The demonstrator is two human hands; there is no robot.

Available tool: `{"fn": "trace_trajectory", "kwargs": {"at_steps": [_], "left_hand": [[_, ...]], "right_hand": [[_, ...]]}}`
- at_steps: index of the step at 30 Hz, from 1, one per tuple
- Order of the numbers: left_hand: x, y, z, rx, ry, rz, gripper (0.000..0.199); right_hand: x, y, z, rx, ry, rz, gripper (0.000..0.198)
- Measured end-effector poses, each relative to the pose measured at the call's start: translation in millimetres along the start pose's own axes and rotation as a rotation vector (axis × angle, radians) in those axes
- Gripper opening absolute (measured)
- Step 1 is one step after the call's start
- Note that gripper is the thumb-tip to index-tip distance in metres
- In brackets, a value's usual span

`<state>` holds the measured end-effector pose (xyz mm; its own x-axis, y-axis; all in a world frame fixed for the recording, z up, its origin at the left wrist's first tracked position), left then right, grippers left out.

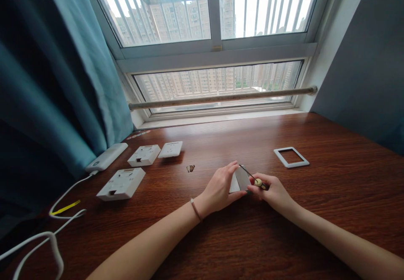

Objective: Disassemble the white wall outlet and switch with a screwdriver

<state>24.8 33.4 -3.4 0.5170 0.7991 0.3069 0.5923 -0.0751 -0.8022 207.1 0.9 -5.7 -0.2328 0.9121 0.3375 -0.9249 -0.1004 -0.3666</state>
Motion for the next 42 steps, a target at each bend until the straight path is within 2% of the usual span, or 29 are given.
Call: {"fn": "trace_trajectory", "kwargs": {"at_steps": [2,4,6,9,13,17,23,31,38,42], "left_hand": [[0.0,-0.6,0.6,-0.014,-0.025,0.017,0.076],[0.1,-0.7,2.0,-0.042,-0.067,0.036,0.081],[0.4,-0.5,3.7,-0.081,-0.099,0.058,0.083],[1.1,-1.2,5.1,-0.145,-0.117,0.088,0.078],[3.0,-6.3,6.0,-0.224,-0.124,0.152,0.064],[4.5,-14.5,10.3,-0.284,-0.106,0.257,0.068],[5.0,-19.4,20.4,-0.304,-0.099,0.306,0.067],[4.5,-16.5,19.1,-0.252,-0.093,0.273,0.053],[5.0,-16.5,17.8,-0.262,-0.100,0.258,0.052],[4.8,-16.3,18.3,-0.257,-0.111,0.260,0.059]], "right_hand": [[2.3,-3.3,-2.6,0.072,0.056,-0.053,0.024],[7.9,-15.7,-7.8,0.095,0.074,-0.168,0.030],[15.5,-39.3,-16.5,0.095,0.104,-0.331,0.038],[26.2,-89.4,-33.0,0.006,0.198,-0.524,0.040],[28.9,-152.2,-51.3,-0.080,0.328,-0.549,0.031],[19.2,-186.3,-63.8,-0.134,0.434,-0.521,0.021],[11.3,-203.5,-78.8,-0.178,0.500,-0.467,0.016],[5.9,-204.1,-93.3,-0.217,0.562,-0.346,0.018],[5.5,-202.8,-97.1,-0.400,0.616,-0.286,0.030],[7.8,-205.6,-83.6,-0.597,0.621,-0.286,0.039]]}}
Point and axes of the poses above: each hand's wrist, its own x-axis towards the middle knuckle, its own y-axis out of the palm, z = x × y, the point moved 2 cm from there along x, towards the middle knuckle, and after that the axes turned 14 degrees about -y, right-handed, at the moved point
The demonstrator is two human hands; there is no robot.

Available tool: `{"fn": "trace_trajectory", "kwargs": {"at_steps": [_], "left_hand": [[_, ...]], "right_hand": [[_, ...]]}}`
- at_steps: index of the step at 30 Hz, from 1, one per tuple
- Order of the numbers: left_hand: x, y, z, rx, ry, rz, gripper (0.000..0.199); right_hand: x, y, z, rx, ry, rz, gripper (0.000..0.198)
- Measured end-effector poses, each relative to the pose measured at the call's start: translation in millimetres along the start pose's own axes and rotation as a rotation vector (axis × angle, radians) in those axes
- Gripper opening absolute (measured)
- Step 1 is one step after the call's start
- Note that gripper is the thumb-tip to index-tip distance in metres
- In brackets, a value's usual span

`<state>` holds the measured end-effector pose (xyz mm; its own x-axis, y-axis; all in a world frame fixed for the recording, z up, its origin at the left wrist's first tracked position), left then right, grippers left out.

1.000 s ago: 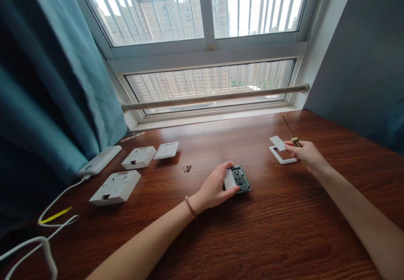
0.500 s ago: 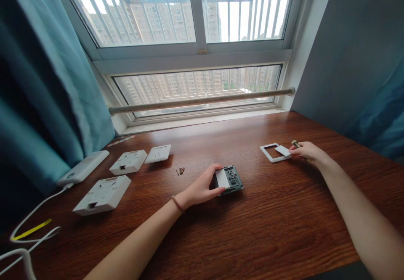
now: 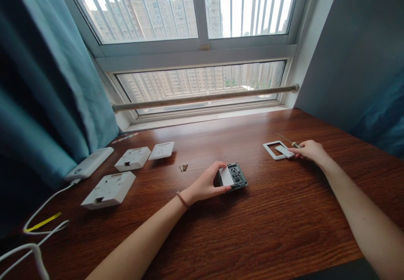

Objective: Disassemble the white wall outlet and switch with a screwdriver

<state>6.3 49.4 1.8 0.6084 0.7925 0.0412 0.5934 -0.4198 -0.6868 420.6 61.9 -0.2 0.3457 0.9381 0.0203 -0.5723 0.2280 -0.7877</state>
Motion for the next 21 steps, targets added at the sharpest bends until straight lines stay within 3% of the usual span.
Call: {"fn": "trace_trajectory", "kwargs": {"at_steps": [2,4,8,10,13,21], "left_hand": [[-0.1,0.2,-0.1,0.008,-0.012,0.011,0.064],[-0.1,0.4,-1.1,0.020,-0.010,0.023,0.065],[0.5,0.2,-4.2,0.045,0.040,0.024,0.063],[0.9,0.1,-5.0,0.054,0.059,0.021,0.063],[1.3,0.0,-4.5,0.067,0.073,0.017,0.063],[1.8,0.2,-3.4,0.049,0.071,0.021,0.064]], "right_hand": [[-7.7,-4.3,15.9,-0.224,-0.101,-0.142,0.049],[-22.4,-0.6,41.8,-0.436,-0.309,-0.288,0.056],[-65.2,30.7,100.6,-0.484,-0.907,-0.269,0.042],[-84.5,45.6,120.3,-0.553,-1.116,-0.219,0.036],[-100.0,54.9,132.1,-0.623,-1.253,-0.224,0.030],[-102.5,55.8,131.3,-0.679,-1.366,-0.252,0.027]]}}
Point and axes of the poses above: each hand's wrist, its own x-axis towards the middle knuckle, its own y-axis out of the palm, z = x × y, the point moved 2 cm from there along x, towards the middle knuckle, and after that the axes turned 14 degrees about -y, right-handed, at the moved point
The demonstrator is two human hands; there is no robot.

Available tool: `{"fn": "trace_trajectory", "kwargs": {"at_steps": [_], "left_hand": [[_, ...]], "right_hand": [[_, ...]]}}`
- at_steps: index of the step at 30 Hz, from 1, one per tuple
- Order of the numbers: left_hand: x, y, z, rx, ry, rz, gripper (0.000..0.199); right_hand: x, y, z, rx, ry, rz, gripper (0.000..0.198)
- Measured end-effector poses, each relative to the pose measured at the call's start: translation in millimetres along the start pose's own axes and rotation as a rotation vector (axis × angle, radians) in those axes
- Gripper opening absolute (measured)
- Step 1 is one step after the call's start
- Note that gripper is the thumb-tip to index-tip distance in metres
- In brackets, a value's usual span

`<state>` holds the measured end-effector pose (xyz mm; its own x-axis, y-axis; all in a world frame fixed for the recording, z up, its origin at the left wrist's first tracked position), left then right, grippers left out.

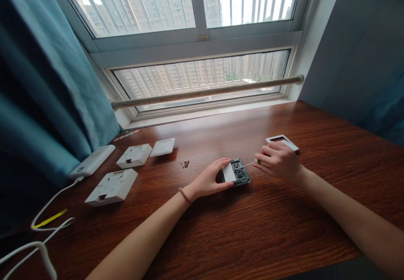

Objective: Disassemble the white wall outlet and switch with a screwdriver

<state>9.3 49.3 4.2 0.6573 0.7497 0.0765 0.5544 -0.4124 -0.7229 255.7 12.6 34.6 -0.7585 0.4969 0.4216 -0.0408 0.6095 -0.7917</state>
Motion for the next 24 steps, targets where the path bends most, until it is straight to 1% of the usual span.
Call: {"fn": "trace_trajectory", "kwargs": {"at_steps": [4,7,14,19,24], "left_hand": [[0.4,0.1,-0.8,-0.014,-0.006,-0.001,0.065],[0.4,-0.2,-0.9,-0.022,-0.018,0.008,0.065],[0.4,-0.9,-1.7,-0.047,-0.035,0.046,0.065],[0.4,-1.0,-2.7,-0.062,-0.050,0.058,0.064],[1.0,0.9,-2.0,-0.005,-0.057,0.046,0.064]], "right_hand": [[3.6,-4.1,5.6,-0.057,-0.019,-0.015,0.024],[3.8,-3.6,6.3,-0.043,0.003,-0.026,0.024],[-3.3,15.7,-2.5,0.229,0.147,0.004,0.030],[-5.8,20.8,-3.9,0.319,0.196,0.010,0.030],[-6.1,24.1,-4.3,0.389,0.220,0.014,0.030]]}}
Point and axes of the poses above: each hand's wrist, its own x-axis towards the middle knuckle, its own y-axis out of the palm, z = x × y, the point moved 2 cm from there along x, towards the middle knuckle, and after that the axes turned 14 degrees about -y, right-handed, at the moved point
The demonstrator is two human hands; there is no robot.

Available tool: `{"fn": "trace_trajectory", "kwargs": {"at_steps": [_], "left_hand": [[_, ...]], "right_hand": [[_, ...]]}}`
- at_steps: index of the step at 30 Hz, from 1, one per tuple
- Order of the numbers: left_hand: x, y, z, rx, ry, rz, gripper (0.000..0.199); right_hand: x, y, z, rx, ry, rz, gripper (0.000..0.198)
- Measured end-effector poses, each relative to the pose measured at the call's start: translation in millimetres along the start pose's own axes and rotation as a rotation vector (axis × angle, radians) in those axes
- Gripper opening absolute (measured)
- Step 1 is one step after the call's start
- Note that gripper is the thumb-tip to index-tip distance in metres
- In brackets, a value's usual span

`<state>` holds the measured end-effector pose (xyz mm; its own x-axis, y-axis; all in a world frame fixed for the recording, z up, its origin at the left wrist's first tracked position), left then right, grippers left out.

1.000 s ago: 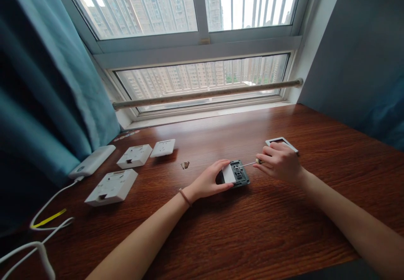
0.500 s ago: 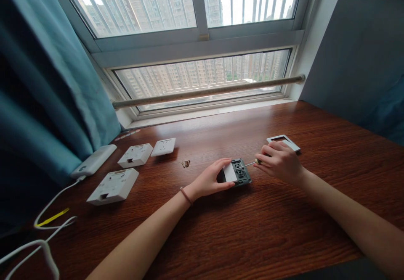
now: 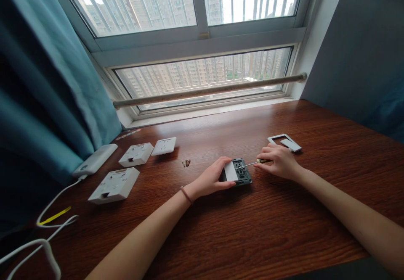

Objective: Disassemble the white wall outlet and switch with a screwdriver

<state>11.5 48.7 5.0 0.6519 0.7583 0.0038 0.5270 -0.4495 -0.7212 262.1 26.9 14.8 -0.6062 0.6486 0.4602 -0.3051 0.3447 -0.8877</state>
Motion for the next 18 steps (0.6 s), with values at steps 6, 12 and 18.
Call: {"fn": "trace_trajectory", "kwargs": {"at_steps": [6,12,18], "left_hand": [[1.0,5.3,7.1,0.080,-0.019,-0.018,0.066],[0.8,7.9,10.8,0.118,-0.029,-0.035,0.067],[0.1,8.1,9.4,0.095,0.001,-0.055,0.067]], "right_hand": [[-1.1,7.3,-0.4,0.166,0.034,0.082,0.031],[-1.2,10.0,-0.8,0.236,0.057,0.135,0.033],[-0.4,8.7,0.4,0.216,0.042,0.130,0.032]]}}
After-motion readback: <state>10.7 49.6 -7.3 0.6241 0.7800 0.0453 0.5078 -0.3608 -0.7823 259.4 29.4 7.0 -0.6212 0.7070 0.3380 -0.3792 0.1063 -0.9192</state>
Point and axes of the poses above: each hand's wrist, its own x-axis towards the middle knuckle, its own y-axis out of the palm, z = x × y, the point moved 2 cm from there along x, towards the middle knuckle, and after that the axes turned 14 degrees about -y, right-handed, at the moved point
